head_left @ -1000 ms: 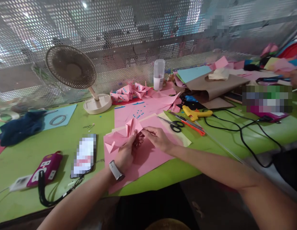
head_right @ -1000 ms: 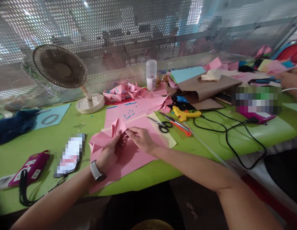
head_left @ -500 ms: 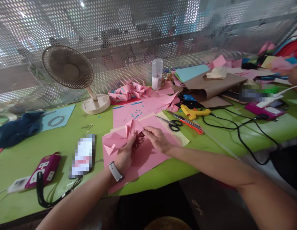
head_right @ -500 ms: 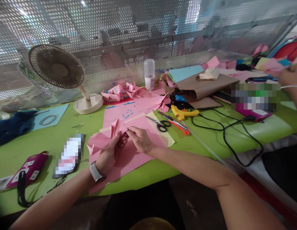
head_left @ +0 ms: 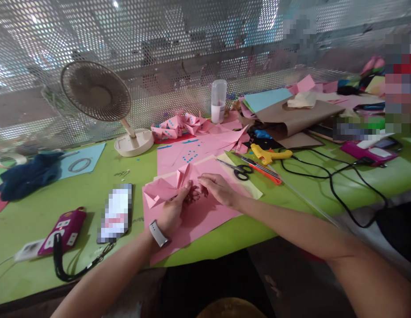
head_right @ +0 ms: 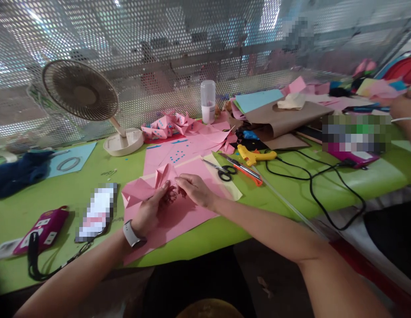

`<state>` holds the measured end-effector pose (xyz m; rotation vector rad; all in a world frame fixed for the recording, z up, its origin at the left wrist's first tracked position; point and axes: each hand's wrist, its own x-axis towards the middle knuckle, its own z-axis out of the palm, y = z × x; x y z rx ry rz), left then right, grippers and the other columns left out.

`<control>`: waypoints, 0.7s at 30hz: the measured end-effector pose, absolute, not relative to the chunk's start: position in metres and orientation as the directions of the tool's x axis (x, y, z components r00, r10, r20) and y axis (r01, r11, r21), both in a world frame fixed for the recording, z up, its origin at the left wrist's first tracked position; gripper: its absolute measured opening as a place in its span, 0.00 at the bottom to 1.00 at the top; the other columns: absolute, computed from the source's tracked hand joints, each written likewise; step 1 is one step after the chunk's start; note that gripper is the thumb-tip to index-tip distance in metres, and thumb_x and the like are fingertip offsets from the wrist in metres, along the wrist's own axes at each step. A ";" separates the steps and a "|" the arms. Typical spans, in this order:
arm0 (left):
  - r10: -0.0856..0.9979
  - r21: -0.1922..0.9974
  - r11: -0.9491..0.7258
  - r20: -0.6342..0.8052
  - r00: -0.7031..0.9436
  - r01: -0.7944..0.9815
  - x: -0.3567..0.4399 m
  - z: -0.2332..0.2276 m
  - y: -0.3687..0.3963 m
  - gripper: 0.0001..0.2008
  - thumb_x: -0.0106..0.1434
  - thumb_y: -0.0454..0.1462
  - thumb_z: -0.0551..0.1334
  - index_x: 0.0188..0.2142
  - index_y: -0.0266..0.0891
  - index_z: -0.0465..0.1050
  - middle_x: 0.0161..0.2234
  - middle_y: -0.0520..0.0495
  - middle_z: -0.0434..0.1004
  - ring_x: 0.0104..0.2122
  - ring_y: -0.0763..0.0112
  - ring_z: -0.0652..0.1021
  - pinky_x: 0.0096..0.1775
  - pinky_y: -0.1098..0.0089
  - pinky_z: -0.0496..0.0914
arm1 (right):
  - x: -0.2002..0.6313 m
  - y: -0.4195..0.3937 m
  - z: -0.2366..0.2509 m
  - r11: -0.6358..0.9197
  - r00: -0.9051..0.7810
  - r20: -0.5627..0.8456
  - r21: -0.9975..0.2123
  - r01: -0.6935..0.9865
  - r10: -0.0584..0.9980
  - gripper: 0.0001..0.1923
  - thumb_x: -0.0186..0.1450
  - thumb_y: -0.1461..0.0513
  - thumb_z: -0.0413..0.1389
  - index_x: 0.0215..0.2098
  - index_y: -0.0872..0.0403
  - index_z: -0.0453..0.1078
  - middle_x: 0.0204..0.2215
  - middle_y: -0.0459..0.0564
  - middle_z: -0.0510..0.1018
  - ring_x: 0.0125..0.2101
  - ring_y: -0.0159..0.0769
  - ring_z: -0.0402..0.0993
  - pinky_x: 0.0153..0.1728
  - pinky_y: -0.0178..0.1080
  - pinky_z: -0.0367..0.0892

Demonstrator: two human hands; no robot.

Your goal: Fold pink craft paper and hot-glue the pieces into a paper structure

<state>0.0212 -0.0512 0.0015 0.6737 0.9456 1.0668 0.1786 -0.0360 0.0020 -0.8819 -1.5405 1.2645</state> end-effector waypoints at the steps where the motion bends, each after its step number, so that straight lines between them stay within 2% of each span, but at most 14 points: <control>1: 0.931 0.828 0.363 -0.308 0.195 -0.427 0.021 0.003 -0.051 0.15 0.50 0.41 0.74 0.33 0.35 0.78 0.29 0.48 0.81 0.27 0.76 0.78 0.36 0.75 0.73 | 0.178 -0.036 0.002 0.220 -0.313 0.217 -0.975 -0.024 0.925 0.21 0.66 0.50 0.48 0.21 0.52 0.63 0.18 0.43 0.66 0.22 0.30 0.63 0.29 0.37 0.62; 7: 0.937 0.835 0.334 -0.241 0.255 -0.437 0.019 0.006 -0.052 0.15 0.49 0.42 0.74 0.32 0.34 0.79 0.28 0.48 0.80 0.26 0.77 0.77 0.32 0.76 0.71 | 0.182 -0.040 0.004 0.239 -0.287 0.237 -0.971 -0.029 0.928 0.20 0.66 0.52 0.49 0.19 0.52 0.64 0.18 0.43 0.68 0.22 0.30 0.65 0.31 0.37 0.63; 13: 0.922 0.859 0.349 -0.243 0.301 -0.375 0.018 0.003 -0.054 0.14 0.52 0.43 0.73 0.31 0.33 0.79 0.26 0.47 0.79 0.26 0.75 0.76 0.33 0.74 0.71 | 0.182 -0.041 0.004 0.102 -0.368 0.134 -0.989 -0.105 0.920 0.20 0.65 0.51 0.50 0.21 0.53 0.64 0.18 0.43 0.68 0.22 0.30 0.65 0.29 0.37 0.62; 21: 0.924 0.909 0.311 -0.222 0.311 -0.276 0.014 0.005 -0.053 0.16 0.51 0.46 0.73 0.29 0.34 0.79 0.24 0.49 0.77 0.23 0.76 0.74 0.29 0.74 0.69 | 0.185 -0.042 0.007 0.140 -0.386 0.160 -0.987 -0.079 0.908 0.22 0.65 0.49 0.52 0.19 0.53 0.63 0.16 0.42 0.66 0.20 0.28 0.63 0.26 0.35 0.61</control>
